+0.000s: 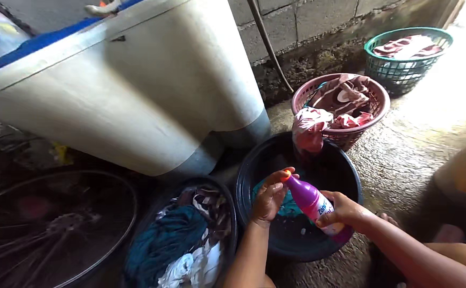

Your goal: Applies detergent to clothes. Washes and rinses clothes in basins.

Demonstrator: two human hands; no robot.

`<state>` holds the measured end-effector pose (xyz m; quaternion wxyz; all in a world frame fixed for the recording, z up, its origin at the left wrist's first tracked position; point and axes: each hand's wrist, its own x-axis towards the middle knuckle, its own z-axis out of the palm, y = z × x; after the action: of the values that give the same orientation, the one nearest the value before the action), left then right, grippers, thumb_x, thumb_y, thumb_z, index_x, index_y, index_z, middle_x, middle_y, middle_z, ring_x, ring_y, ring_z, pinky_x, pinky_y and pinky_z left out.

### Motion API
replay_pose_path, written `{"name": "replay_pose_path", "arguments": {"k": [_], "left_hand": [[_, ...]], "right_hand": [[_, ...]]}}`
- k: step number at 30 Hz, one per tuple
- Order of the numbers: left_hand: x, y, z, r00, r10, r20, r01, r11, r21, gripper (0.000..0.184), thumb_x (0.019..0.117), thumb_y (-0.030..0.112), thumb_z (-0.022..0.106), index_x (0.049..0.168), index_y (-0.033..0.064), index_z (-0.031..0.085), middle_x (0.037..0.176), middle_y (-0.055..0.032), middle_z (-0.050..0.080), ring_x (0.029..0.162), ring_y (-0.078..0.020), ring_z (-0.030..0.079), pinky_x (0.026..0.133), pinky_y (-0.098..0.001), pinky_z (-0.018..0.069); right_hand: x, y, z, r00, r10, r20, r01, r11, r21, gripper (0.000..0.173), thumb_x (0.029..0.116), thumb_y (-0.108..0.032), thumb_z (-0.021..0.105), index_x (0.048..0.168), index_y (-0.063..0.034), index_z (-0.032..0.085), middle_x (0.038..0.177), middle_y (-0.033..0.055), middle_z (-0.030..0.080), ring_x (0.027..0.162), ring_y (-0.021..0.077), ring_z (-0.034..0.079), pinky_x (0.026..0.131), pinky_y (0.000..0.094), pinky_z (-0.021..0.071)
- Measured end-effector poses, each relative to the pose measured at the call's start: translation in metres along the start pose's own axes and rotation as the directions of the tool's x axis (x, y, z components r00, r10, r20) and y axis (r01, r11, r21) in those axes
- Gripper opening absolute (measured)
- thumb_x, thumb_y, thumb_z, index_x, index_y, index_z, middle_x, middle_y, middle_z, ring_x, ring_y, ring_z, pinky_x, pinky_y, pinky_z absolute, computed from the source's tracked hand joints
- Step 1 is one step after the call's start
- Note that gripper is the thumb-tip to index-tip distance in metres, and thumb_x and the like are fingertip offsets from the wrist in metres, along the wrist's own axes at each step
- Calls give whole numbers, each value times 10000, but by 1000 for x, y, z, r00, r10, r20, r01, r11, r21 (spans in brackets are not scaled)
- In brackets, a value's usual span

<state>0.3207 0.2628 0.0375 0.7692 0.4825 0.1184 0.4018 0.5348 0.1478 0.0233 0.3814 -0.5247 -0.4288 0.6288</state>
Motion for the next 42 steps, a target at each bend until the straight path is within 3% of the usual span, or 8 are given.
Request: {"name": "replay_pose_path", "arguments": {"k": [7,12,17,22,34,37,39,42], "left_hand": [[-5,-10,18,981,-94,-169,118,983,140,695,849,590,740,1353,153,545,1062,-107,764,1010,-268,740,933,-428,595],[-1,-6,10,984,-58,-171,101,962,252,916,745,633,808,1431,122,483,1165,-64,730,1042,-233,721,893,-417,610],[-4,-12,17,954,5,-299,105,931,349,331,1030,289,592,1281,73,582,1067,-39,766,966,-186,755,869,-333,628],[-1,-30,41,809,-59,-585,281,913,296,337,1133,285,305,1295,56,493,914,-2,759,840,-158,764,794,-336,642],[-1,-16,34,923,31,-385,111,934,340,261,1071,96,337,1150,135,583,688,94,700,731,-121,757,794,-330,655],[-4,-17,31,973,9,-229,72,936,346,249,1038,273,559,1263,170,587,814,36,765,851,-168,777,859,-351,644],[-4,-17,27,993,-70,-97,96,948,303,709,877,501,762,1442,184,473,1120,-85,769,1084,-262,736,974,-401,588],[-1,-14,21,990,-103,-94,130,927,351,1084,783,744,696,1582,177,234,1406,-69,627,1261,-251,633,1002,-426,559]], "right_hand": [[1,17,8,989,-141,43,147,962,-229,748,675,-187,931,1344,-44,630,1173,133,717,1069,209,691,982,428,556],[-6,9,6,975,-206,84,216,966,-144,661,721,-81,903,1315,23,633,1165,195,708,1057,257,688,977,470,545],[1,16,3,975,-215,-63,165,881,-443,743,726,-218,923,1374,-35,609,1210,215,695,1139,356,663,998,587,505],[-2,16,16,959,-237,-157,32,637,-770,686,829,-224,819,1437,-78,536,1251,258,636,1216,441,587,989,619,459],[6,19,7,976,-199,86,217,910,-354,655,712,-138,928,1269,55,642,1143,254,697,1078,365,673,969,578,504],[4,24,11,975,-197,106,222,909,-352,784,724,-103,920,1389,61,540,1243,280,657,1169,387,643,1030,567,484],[4,27,16,971,-213,107,238,902,-360,894,714,-70,919,1467,47,452,1304,287,630,1223,400,624,1061,570,476],[2,20,10,954,-298,23,282,872,-399,881,677,-43,932,1429,52,482,1289,280,638,1212,396,630,1054,570,487]]}}
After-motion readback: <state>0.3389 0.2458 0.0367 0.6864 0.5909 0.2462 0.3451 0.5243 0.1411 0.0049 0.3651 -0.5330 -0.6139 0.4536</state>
